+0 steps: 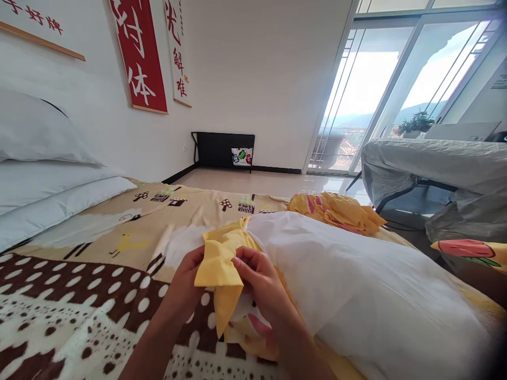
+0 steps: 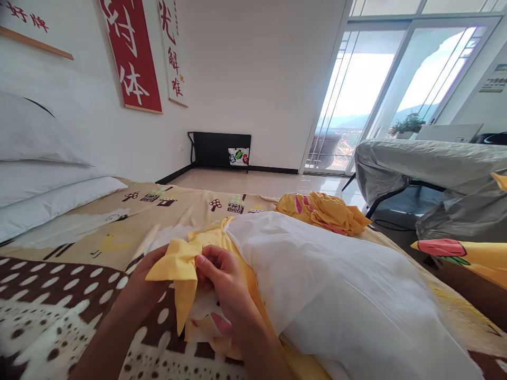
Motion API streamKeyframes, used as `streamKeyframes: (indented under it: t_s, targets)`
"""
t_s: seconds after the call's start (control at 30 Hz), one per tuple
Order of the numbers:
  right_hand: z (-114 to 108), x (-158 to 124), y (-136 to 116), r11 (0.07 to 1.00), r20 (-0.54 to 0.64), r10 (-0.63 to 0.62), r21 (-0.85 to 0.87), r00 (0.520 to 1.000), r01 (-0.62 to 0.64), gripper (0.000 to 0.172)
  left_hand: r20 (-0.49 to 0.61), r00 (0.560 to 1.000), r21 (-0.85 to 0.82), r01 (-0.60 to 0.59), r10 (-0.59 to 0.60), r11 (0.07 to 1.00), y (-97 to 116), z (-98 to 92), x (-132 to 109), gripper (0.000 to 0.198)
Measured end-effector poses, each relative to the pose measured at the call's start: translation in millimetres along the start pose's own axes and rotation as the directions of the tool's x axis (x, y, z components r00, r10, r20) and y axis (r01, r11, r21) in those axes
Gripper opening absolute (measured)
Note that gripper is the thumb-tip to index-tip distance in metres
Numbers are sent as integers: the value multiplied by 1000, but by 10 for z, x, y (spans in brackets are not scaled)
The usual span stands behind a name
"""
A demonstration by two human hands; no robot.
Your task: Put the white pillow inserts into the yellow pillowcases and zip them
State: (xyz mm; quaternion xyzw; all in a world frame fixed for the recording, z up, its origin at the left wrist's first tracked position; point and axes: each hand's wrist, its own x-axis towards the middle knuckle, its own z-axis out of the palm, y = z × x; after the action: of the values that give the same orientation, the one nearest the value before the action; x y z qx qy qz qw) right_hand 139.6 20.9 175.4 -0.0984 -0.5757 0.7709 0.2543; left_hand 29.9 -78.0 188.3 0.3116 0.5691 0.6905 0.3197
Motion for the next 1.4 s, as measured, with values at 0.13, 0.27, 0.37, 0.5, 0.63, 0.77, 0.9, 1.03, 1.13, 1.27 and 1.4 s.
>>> streamKeyframes:
  t_s: [0.13, 0.27, 0.37, 0.5, 0.63, 0.77, 0.9, 1.03, 1.13, 1.27, 1.4]
  targets:
    - [-37, 36, 8, 986, 73, 11, 164, 997, -23, 36, 67, 982, 253, -187, 175, 949, 9, -28, 82, 10]
    - [-19, 45, 16, 986, 83, 8, 164, 997, -22, 34, -77, 951, 353, -256, 301, 900, -26, 53, 42, 7]
    - [-17, 41, 27, 989, 71, 8, 150, 997, -18, 35, -105, 974, 171, -183, 202, 968, -25, 111, -30, 14]
    - [-26, 38, 52, 994, 59, 36, 103, 998, -42, 38, -16, 999, 71, -49, 50, 996, 8, 125, -72, 21]
    - [-33, 43, 52, 999, 3, 19, 44, 1000, -19, 40, 53, 998, 179, -44, 35, 983, 63, 128, -84, 26]
    - [9, 31, -5, 984, -29, -93, -152, 995, 87, 38, 97, 994, 298, -83, 56, 951, 136, 126, -129, 22]
    - [94, -22, -24, 942, -53, -146, -312, 988, 123, 29, 99, 989, 434, -142, 110, 889, 219, 78, -187, 21]
    - [139, -105, -20, 827, 49, -238, -514, 970, 229, 17, -8, 990, 432, -126, 144, 893, 219, -77, -171, 27]
    - [172, -151, -47, 681, 199, -237, -664, 951, 309, 28, -116, 989, 251, -63, 95, 966, 131, -242, -57, 22]
    - [258, -122, 62, 402, 252, -259, -850, 932, 341, 48, -222, 975, -165, -14, -23, 986, 5, -390, 178, 10]
    - [280, -4, 382, 152, 170, -370, -959, 913, 240, 27, -116, 964, -554, 135, -237, 821, -15, -464, 368, 6]
